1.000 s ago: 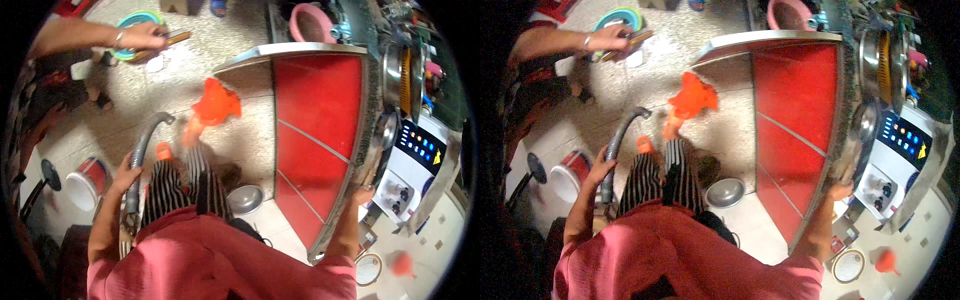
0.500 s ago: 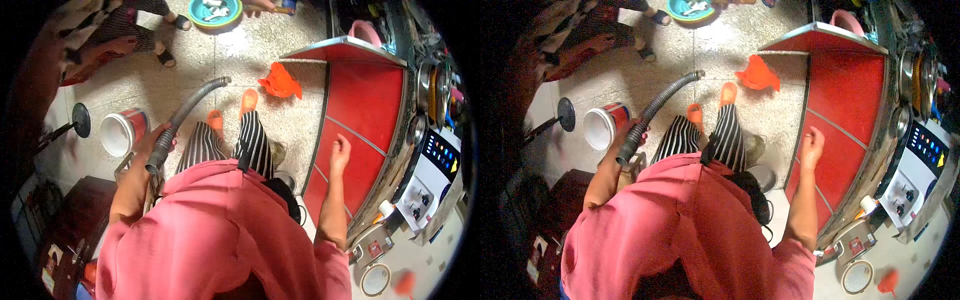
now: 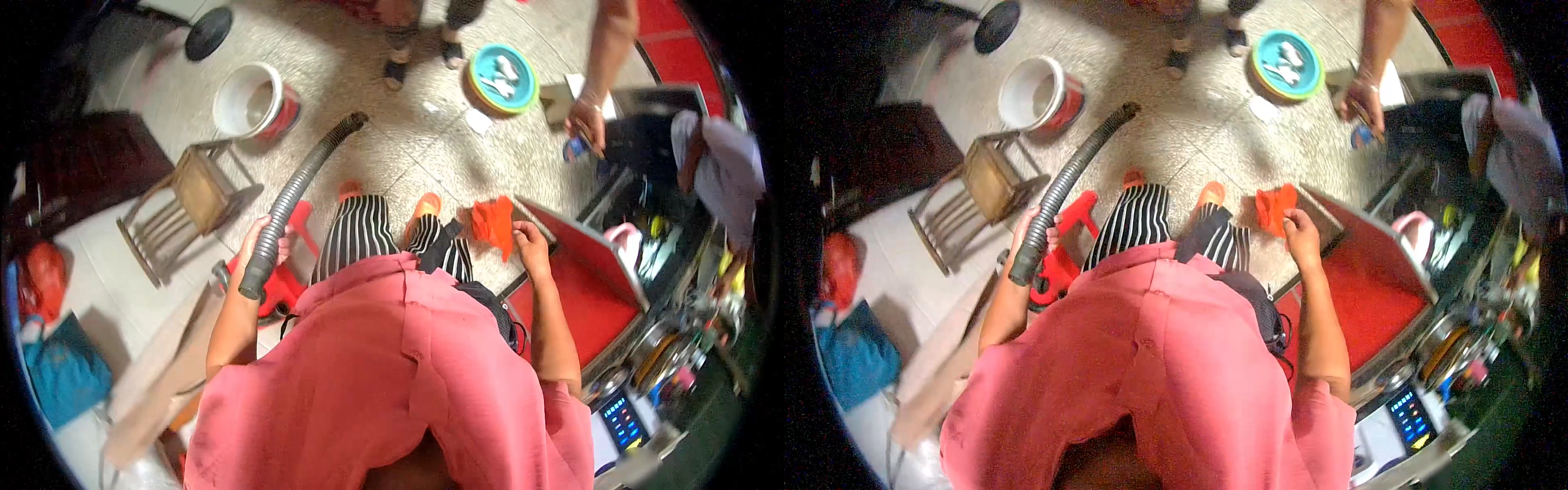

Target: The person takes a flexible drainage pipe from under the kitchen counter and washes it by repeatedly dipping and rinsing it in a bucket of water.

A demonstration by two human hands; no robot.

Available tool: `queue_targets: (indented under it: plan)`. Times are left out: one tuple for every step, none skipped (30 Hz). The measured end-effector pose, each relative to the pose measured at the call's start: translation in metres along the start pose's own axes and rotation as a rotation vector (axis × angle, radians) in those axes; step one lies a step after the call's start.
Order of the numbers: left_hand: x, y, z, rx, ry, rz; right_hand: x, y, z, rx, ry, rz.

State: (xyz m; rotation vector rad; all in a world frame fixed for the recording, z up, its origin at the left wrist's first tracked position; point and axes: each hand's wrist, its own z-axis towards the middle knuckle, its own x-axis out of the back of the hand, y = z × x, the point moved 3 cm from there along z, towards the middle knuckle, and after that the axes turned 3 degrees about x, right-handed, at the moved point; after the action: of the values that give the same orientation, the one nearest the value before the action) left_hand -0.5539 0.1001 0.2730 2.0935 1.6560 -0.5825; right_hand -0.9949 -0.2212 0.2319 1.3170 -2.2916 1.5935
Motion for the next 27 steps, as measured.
queue_targets:
  plan:
    - [0.009,0.003,-0.014,-0.038,-0.016,0.047,-0.007,-0.01,0.014,0.005,-0.038,0.022]
    - [0.021,0.004,-0.028,-0.048,-0.011,0.04,-0.016,-0.021,0.025,0.01,-0.076,0.047]
    - [0.033,0.008,-0.042,-0.08,-0.029,-0.012,-0.027,-0.037,0.037,0.017,-0.133,0.011]
    - [0.045,0.011,-0.054,-0.113,-0.049,-0.058,-0.04,-0.044,0.052,-0.015,-0.186,-0.065]
    - [0.059,0.015,-0.066,-0.183,0.003,-0.068,-0.058,-0.054,0.063,-0.007,-0.219,-0.114]
    - [0.08,0.016,-0.077,-0.249,0.046,-0.073,-0.08,-0.066,0.068,0.005,-0.238,-0.162]
    - [0.092,0.022,-0.089,-0.304,0.1,-0.077,-0.099,-0.085,0.077,0.041,-0.267,-0.183]
    - [0.104,0.028,-0.102,-0.321,0.089,-0.086,-0.121,-0.104,0.084,0.069,-0.294,-0.206]
    - [0.112,0.033,-0.117,-0.332,0.081,-0.097,-0.141,-0.125,0.086,0.09,-0.323,-0.231]
    - [0.12,0.038,-0.129,-0.345,0.07,-0.108,-0.162,-0.144,0.087,0.095,-0.361,-0.232]
    - [0.126,0.046,-0.139,-0.364,0.013,-0.116,-0.184,-0.165,0.087,0.104,-0.396,-0.233]
    - [0.139,0.054,-0.145,-0.39,0.054,-0.108,-0.207,-0.183,0.089,0.115,-0.432,-0.234]
    - [0.153,0.058,-0.151,-0.416,0.095,-0.101,-0.228,-0.195,0.09,0.139,-0.472,-0.236]
    - [0.164,0.064,-0.158,-0.436,0.143,-0.094,-0.244,-0.209,0.092,0.157,-0.498,-0.274]
    - [0.169,0.07,-0.165,-0.442,0.174,-0.12,-0.259,-0.222,0.093,0.174,-0.523,-0.304]
    - [0.173,0.081,-0.172,-0.447,0.203,-0.141,-0.276,-0.237,0.093,0.19,-0.543,-0.332]
    - [0.179,0.089,-0.178,-0.447,0.23,-0.161,-0.287,-0.253,0.092,0.191,-0.554,-0.366]
    - [0.186,0.093,-0.181,-0.44,0.176,-0.196,-0.297,-0.268,0.091,0.214,-0.565,-0.388]
    - [0.194,0.096,-0.184,-0.436,0.118,-0.228,-0.306,-0.282,0.092,0.238,-0.573,-0.408]
    - [0.2,0.1,-0.185,-0.437,0.089,-0.24,-0.316,-0.294,0.091,0.263,-0.576,-0.429]
    - [0.203,0.106,-0.186,-0.438,0.06,-0.251,-0.322,-0.308,0.09,0.27,-0.576,-0.478]
    - [0.202,0.113,-0.186,-0.448,0.062,-0.246,-0.328,-0.314,0.095,0.316,-0.583,-0.5]
    - [0.201,0.12,-0.185,-0.449,0.066,-0.245,-0.335,-0.318,0.102,0.362,-0.592,-0.522]
    - [0.2,0.127,-0.185,-0.449,0.07,-0.244,-0.341,-0.323,0.108,0.406,-0.601,-0.543]
    - [0.198,0.134,-0.185,-0.44,0.074,-0.246,-0.345,-0.327,0.113,0.388,-0.607,-0.55]
    - [0.193,0.143,-0.185,-0.429,0.103,-0.254,-0.351,-0.332,0.12,0.37,-0.612,-0.556]
    - [0.188,0.152,-0.185,-0.417,0.131,-0.263,-0.357,-0.335,0.128,0.352,-0.615,-0.56]
